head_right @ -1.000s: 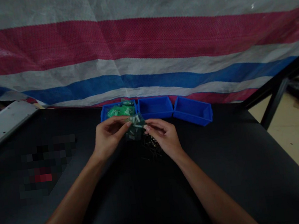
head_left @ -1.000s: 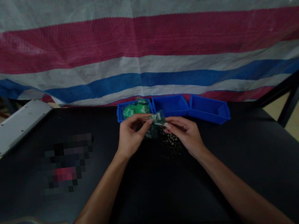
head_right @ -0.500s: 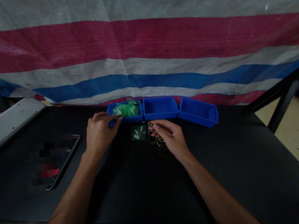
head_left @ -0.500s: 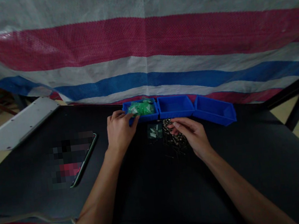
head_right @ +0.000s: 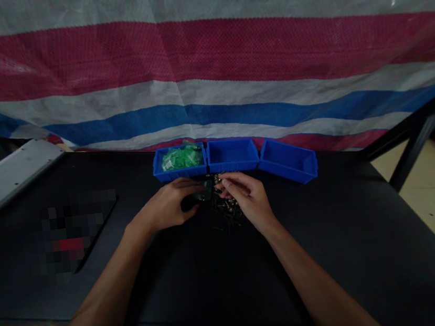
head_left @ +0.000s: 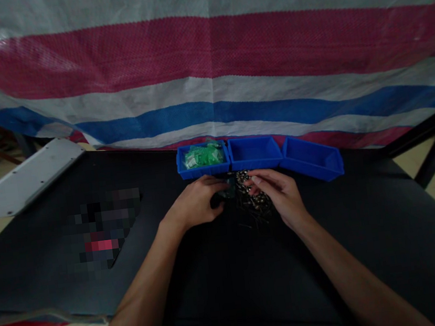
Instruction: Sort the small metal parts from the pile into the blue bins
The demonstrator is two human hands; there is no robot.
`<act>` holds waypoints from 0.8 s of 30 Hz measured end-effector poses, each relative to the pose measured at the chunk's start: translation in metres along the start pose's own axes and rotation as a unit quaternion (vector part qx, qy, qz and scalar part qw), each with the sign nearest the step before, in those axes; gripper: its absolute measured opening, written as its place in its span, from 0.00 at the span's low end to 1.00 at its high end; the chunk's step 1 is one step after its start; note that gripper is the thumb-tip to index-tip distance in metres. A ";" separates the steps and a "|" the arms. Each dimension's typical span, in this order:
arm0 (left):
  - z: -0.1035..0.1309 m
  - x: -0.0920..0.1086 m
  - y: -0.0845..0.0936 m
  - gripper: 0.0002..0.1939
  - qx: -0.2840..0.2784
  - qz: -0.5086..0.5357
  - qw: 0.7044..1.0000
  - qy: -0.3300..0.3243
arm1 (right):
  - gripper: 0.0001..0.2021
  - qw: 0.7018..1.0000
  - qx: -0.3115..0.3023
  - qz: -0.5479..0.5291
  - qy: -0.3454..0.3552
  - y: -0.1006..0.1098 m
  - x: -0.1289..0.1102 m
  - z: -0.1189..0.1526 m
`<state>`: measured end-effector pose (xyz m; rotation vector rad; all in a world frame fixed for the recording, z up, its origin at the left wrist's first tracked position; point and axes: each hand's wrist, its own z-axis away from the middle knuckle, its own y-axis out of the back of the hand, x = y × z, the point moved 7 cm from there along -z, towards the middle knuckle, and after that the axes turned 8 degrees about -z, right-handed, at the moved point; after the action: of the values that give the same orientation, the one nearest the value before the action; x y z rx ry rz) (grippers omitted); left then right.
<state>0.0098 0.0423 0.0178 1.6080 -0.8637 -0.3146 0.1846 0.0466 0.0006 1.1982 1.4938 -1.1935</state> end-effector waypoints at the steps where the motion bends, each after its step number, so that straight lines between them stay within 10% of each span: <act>1: 0.000 -0.001 -0.001 0.23 0.003 -0.001 1.000 0.004 | 0.09 1.000 -0.001 0.001 -0.001 0.000 0.000 0.000; 7: -0.004 -0.002 0.001 0.14 0.047 0.001 0.999 0.013 | 0.10 1.000 -0.002 0.009 -0.004 0.001 0.002 0.001; 13: -0.002 -0.013 0.017 0.09 0.225 0.191 0.946 0.135 | 0.21 0.998 0.004 0.037 0.052 -0.001 -0.006 0.001; 18: -0.007 -0.009 -0.001 0.10 0.183 0.399 0.882 0.173 | 0.12 0.999 -0.024 0.020 0.005 -0.007 0.002 0.002; 24: -0.002 -0.014 0.023 0.11 0.143 0.202 0.959 0.137 | 0.07 0.997 0.002 0.070 0.031 -0.002 0.000 0.002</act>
<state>-0.0068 0.0531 0.0364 1.6399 -1.0269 0.3298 0.1830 0.0448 0.0003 1.3324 1.4279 -1.0746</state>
